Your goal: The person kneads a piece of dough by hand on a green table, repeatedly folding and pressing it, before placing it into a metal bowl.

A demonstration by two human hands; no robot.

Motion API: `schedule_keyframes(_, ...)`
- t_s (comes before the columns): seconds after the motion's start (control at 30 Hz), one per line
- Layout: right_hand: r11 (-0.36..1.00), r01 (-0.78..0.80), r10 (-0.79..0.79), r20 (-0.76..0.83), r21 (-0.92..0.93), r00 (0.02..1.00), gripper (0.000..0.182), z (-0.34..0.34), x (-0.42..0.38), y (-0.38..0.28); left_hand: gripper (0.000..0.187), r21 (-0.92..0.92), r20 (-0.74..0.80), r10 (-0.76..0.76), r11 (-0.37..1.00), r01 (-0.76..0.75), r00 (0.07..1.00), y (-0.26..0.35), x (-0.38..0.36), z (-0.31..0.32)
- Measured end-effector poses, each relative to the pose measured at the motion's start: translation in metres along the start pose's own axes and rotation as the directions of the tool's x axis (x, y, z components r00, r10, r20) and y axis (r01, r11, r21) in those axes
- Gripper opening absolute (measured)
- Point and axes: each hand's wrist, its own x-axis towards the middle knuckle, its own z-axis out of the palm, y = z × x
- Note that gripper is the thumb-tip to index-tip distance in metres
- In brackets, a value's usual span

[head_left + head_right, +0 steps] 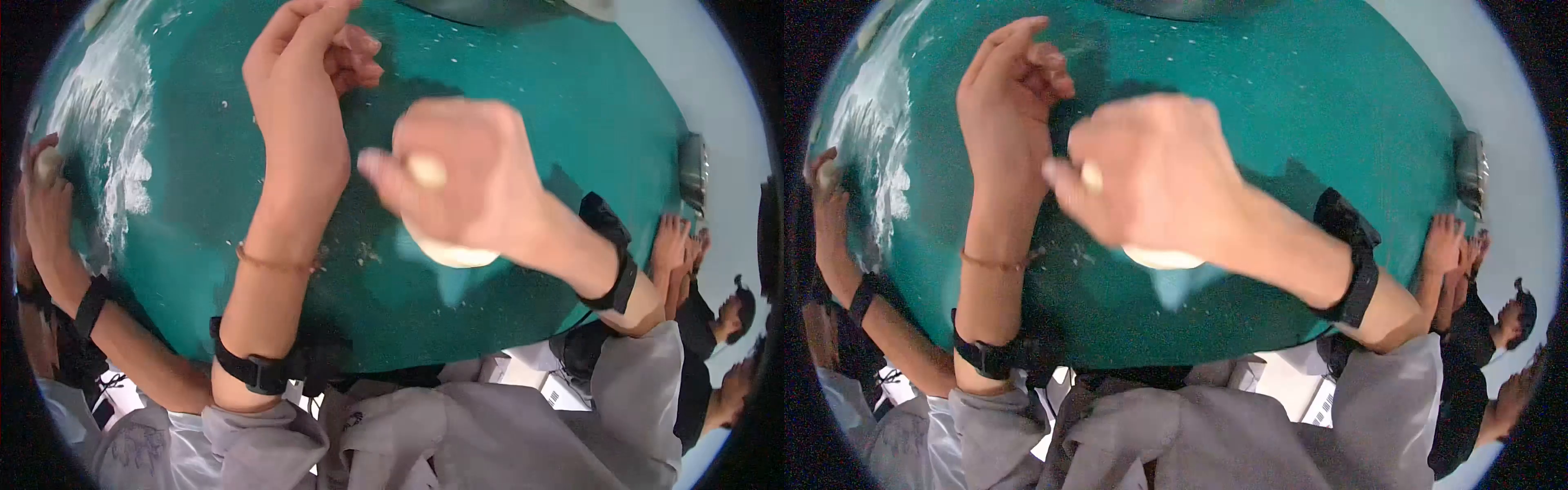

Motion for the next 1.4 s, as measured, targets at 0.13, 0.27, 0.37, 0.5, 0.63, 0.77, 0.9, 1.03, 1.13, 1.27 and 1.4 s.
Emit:
schedule_keyframes(0.13,0.985,-0.148,0.158,-0.111,0.092,0.981,0.031,0.015,0.025,0.024,0.022,0.03,-0.017,0.112,0.993,-0.112,0.994,0.001,0.003,-0.005)
schedule_keyframes(0.27,0.997,-0.072,0.06,-0.339,-0.021,0.939,0.033,0.02,0.029,0.037,0.021,0.115,-0.02,0.052,0.992,-0.049,0.998,0.002,-0.002,0.009)
schedule_keyframes(0.37,0.969,-0.193,0.238,-0.372,0.154,0.897,0.037,0.016,0.025,0.034,0.025,0.204,0.044,0.051,0.977,-0.059,0.998,-0.002,0.002,0.011)
schedule_keyframes(0.5,0.628,-0.171,0.573,-0.302,0.759,0.762,0.029,0.003,0.0,0.022,0.031,0.297,0.151,-0.05,0.955,0.003,0.987,0.003,-0.003,0.01)
schedule_keyframes(0.63,0.748,-0.08,0.432,-0.393,0.659,0.811,0.02,-0.022,-0.041,0.017,0.033,0.349,0.172,-0.066,0.937,0.003,0.983,0.004,-0.009,0.012)
schedule_keyframes(0.77,0.92,0.055,0.025,-0.201,0.387,0.979,0.04,-0.06,-0.063,0.037,0.033,0.37,0.15,-0.076,0.929,0.015,0.986,0.006,-0.008,0.015)
schedule_keyframes(0.9,0.991,-0.133,0.133,0.018,-0.017,0.991,0.046,-0.066,-0.06,-0.009,0.033,0.396,0.138,-0.087,0.918,0.025,0.987,0.004,-0.009,0.019)
schedule_keyframes(1.03,0.965,0.036,-0.008,0.11,-0.259,0.994,0.059,-0.053,-0.056,-0.043,0.034,0.355,0.155,-0.085,0.934,0.025,0.984,0.003,-0.006,0.014)
schedule_keyframes(1.13,0.939,0.117,-0.081,0.123,-0.324,0.989,0.062,-0.031,-0.059,-0.052,0.034,0.304,0.135,-0.08,0.952,0.036,0.988,0.001,-0.005,0.009)
schedule_keyframes(1.27,0.92,0.134,-0.113,0.078,-0.368,0.991,0.047,-0.011,-0.048,-0.033,0.034,0.203,0.069,-0.123,0.973,0.107,0.99,0.003,-0.005,0.014)
schedule_keyframes(1.4,0.947,0.04,-0.026,0.05,-0.318,0.998,0.035,0.002,-0.019,-0.002,0.031,0.178,0.084,-0.147,0.975,0.13,0.986,-0.002,-0.001,0.015)
